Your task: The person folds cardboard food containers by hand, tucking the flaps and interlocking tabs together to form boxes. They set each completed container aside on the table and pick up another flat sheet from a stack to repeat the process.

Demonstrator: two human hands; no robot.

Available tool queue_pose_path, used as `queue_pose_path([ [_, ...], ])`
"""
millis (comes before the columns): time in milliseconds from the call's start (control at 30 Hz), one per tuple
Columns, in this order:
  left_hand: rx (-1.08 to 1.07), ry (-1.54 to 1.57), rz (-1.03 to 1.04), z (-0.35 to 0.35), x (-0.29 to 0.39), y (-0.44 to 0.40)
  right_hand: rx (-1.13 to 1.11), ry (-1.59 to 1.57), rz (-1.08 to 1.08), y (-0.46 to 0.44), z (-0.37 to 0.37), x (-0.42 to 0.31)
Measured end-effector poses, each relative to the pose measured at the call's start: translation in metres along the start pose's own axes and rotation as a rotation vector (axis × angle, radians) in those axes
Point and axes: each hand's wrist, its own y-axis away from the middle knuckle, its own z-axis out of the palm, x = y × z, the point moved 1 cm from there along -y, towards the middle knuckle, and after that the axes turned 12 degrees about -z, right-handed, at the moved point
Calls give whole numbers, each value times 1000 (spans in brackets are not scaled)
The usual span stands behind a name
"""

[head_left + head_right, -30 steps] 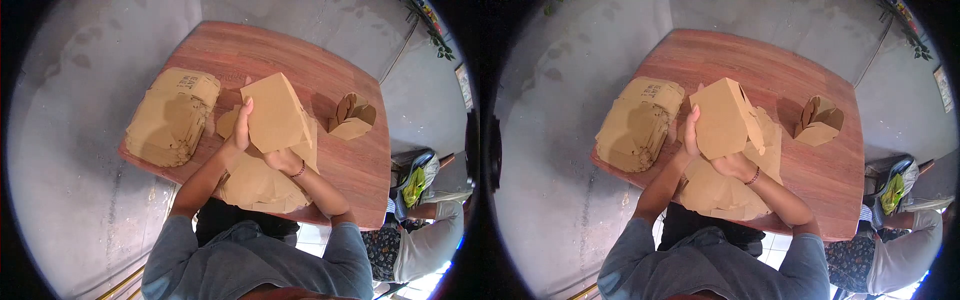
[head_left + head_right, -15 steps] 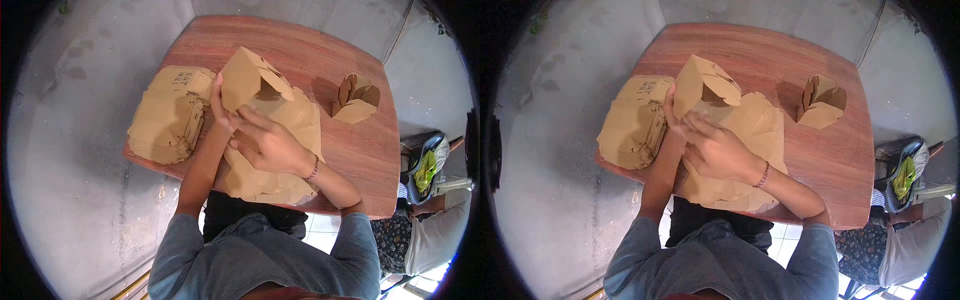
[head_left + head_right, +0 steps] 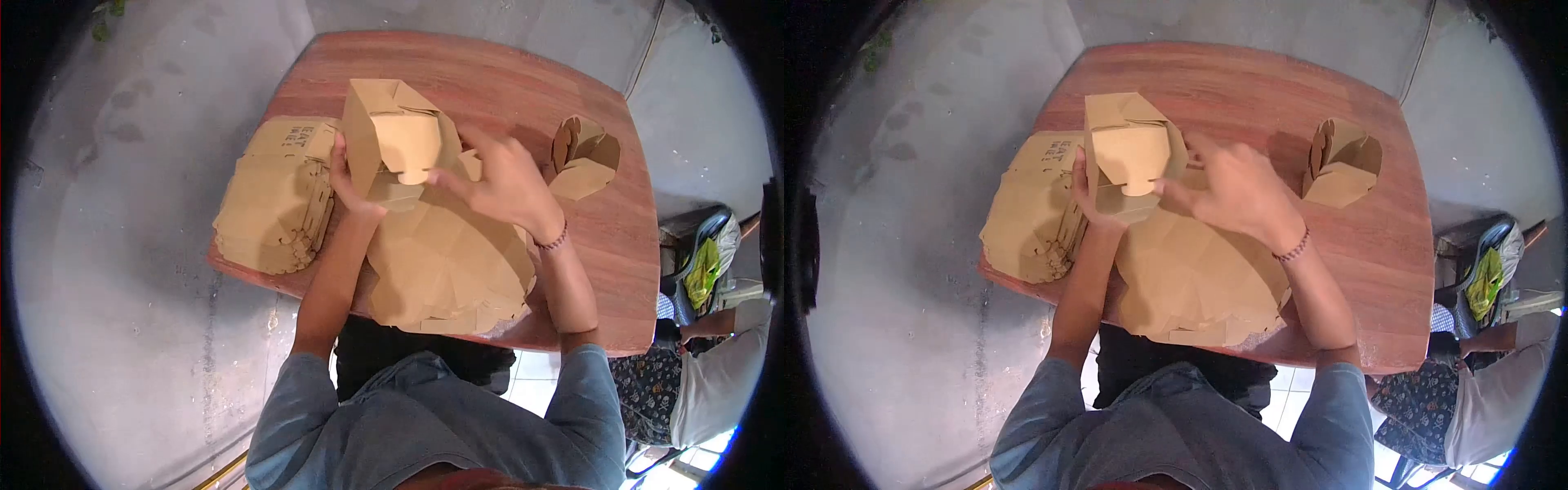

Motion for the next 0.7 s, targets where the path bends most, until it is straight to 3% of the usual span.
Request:
queue_pose_path([
  [67, -3, -53, 21, -2, -3, 1, -335, -193, 67, -2, 2, -5],
  [200, -28, -33, 31, 0, -2, 1, -312, -158, 112, -2, 9, -3],
  [267, -58, 201, -122, -7, -2, -1, -35, -217, 73, -1, 17, 6],
  [300, -61, 203, -126, -11, -5, -1, -35, -212, 76, 0, 16, 12],
  [367, 108, -123, -5, 1, -9, 2, 109, -296, 78, -2, 6, 17],
  [400, 110, -118, -9, -3, -8, 2, 105, -293, 84, -1, 1, 21],
  [467, -407, -176, -87, -1, -4, -2, 139, -235, 5, -2, -12, 25],
  [500, -411, -171, -90, -1, -5, -1, 149, -308, 59, -3, -18, 24],
  [567, -140, -814, 80, 11, -6, 8, 57, -273, 141, -3, -28, 34],
  [600, -148, -809, 74, 18, -4, 11, -37, -245, 220, -2, -32, 38],
  [667, -130, -951, -145, 25, 2, 14, -40, -269, 205, -6, -39, 32],
  [700, -136, -945, -152, 17, 5, 14, -43, -300, 185, -6, -40, 28],
])
